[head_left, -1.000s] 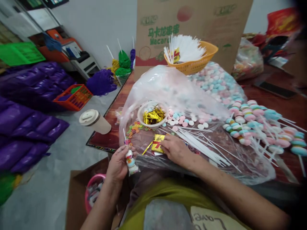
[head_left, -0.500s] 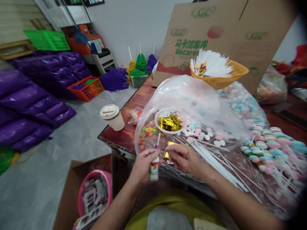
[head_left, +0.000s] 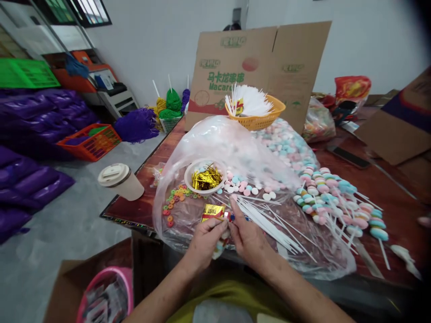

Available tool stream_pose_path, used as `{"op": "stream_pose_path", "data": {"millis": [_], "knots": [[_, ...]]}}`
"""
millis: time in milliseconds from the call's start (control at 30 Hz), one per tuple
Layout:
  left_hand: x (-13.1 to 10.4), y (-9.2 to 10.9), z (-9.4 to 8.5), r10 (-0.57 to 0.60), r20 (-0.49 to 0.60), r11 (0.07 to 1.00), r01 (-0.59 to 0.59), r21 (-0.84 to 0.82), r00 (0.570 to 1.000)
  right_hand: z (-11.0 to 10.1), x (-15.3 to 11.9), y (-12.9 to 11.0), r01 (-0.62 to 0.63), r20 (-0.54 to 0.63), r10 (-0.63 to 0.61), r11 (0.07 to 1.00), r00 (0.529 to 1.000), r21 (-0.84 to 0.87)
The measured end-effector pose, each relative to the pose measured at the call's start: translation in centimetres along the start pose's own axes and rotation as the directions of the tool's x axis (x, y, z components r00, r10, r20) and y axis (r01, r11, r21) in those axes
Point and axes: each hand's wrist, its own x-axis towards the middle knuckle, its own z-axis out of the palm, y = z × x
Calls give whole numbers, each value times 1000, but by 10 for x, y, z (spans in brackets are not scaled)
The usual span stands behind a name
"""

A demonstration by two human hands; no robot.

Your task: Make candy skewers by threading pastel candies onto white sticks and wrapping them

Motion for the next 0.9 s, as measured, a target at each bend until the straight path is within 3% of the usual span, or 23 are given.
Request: {"op": "stream_pose_path", "data": {"millis": [67, 133, 200, 267, 333, 367, 433, 533, 600, 700, 733, 800, 867, 900], "knots": [[2, 1, 5, 0, -48, 996, -4, -94, 999, -1, -5, 1, -75, -107, 83, 994, 991, 83], [3, 3, 5, -68, -26, 986, 63, -155, 997, -8, -8, 0, -102, -68, 116, 977, 991, 188], [2, 7, 1, -214, 102, 960, 228, -161, 971, -22, -8, -3, 26, 79, -43, 978, 996, 209], [0, 11, -4, -345, 266, 915, 385, -118, 900, -36, -6, -7, 226, 222, -273, 950, 936, 217], [-2, 15, -6, -374, 380, 892, 441, -103, 846, -44, -3, -9, 304, 285, -371, 918, 884, 253], [-3, 16, -5, -350, 397, 895, 428, -125, 848, -45, -1, -10, 289, 291, -362, 920, 886, 265], [-2, 17, -2, -270, 352, 908, 359, -217, 896, -38, -1, -8, 201, 237, -247, 958, 940, 203], [-1, 14, 6, -165, 152, 922, 207, -328, 974, -23, -2, -5, 94, 90, -91, 995, 992, -32], [0, 10, 11, -104, 52, 949, 115, -295, 993, -19, -3, -4, 167, 57, -159, 966, 986, -198], [-1, 10, 15, 46, -113, 987, -63, -147, 993, -23, -2, -8, 328, -21, -377, 833, 926, -446], [-3, 13, 15, 43, -134, 992, -58, -114, 990, -25, -2, -9, 346, -57, -432, 788, 900, -510], [-6, 27, 11, -104, -56, 989, 97, -114, 993, -26, -6, -13, 392, -57, -501, 737, 863, -551], [-10, 48, 3, -230, 75, 961, 238, -140, 970, -23, -10, -15, 440, 30, -483, 768, 875, -465], [-13, 58, -3, -190, 80, 967, 201, -159, 978, -22, -12, -16, 411, 67, -419, 826, 906, -386]]}}
